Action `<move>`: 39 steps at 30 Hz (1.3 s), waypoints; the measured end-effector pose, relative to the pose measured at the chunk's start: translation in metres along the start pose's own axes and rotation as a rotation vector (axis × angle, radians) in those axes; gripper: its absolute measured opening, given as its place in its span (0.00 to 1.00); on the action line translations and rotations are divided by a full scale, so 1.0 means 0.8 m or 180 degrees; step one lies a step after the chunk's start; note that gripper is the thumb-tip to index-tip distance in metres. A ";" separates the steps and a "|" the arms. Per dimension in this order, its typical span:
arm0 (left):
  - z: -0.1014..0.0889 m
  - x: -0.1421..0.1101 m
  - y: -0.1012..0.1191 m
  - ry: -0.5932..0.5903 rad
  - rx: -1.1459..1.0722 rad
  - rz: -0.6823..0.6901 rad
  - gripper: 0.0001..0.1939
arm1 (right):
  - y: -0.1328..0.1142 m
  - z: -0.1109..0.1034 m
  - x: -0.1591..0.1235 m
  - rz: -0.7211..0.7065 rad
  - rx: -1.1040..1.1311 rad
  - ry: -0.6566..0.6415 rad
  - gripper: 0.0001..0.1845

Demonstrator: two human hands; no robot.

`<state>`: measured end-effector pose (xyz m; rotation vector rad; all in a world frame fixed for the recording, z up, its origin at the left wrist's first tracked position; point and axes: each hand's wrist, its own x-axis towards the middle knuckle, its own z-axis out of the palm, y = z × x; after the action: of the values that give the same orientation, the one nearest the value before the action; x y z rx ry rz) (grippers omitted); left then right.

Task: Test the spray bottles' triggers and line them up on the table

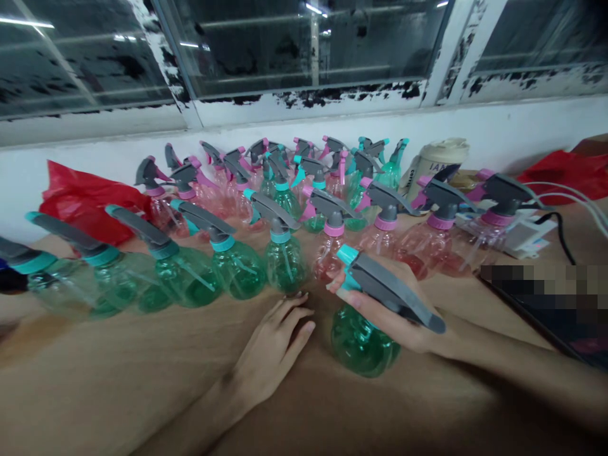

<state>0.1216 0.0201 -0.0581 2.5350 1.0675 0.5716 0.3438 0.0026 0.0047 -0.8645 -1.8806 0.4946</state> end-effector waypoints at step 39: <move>0.009 -0.006 0.003 -0.0238 0.1344 0.0400 0.23 | -0.002 0.000 -0.003 0.0335 0.0107 -0.0072 0.11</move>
<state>0.1235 0.0140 -0.0648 2.9767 1.1034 0.3015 0.3437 -0.0004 0.0045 -0.9425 -1.8488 0.6010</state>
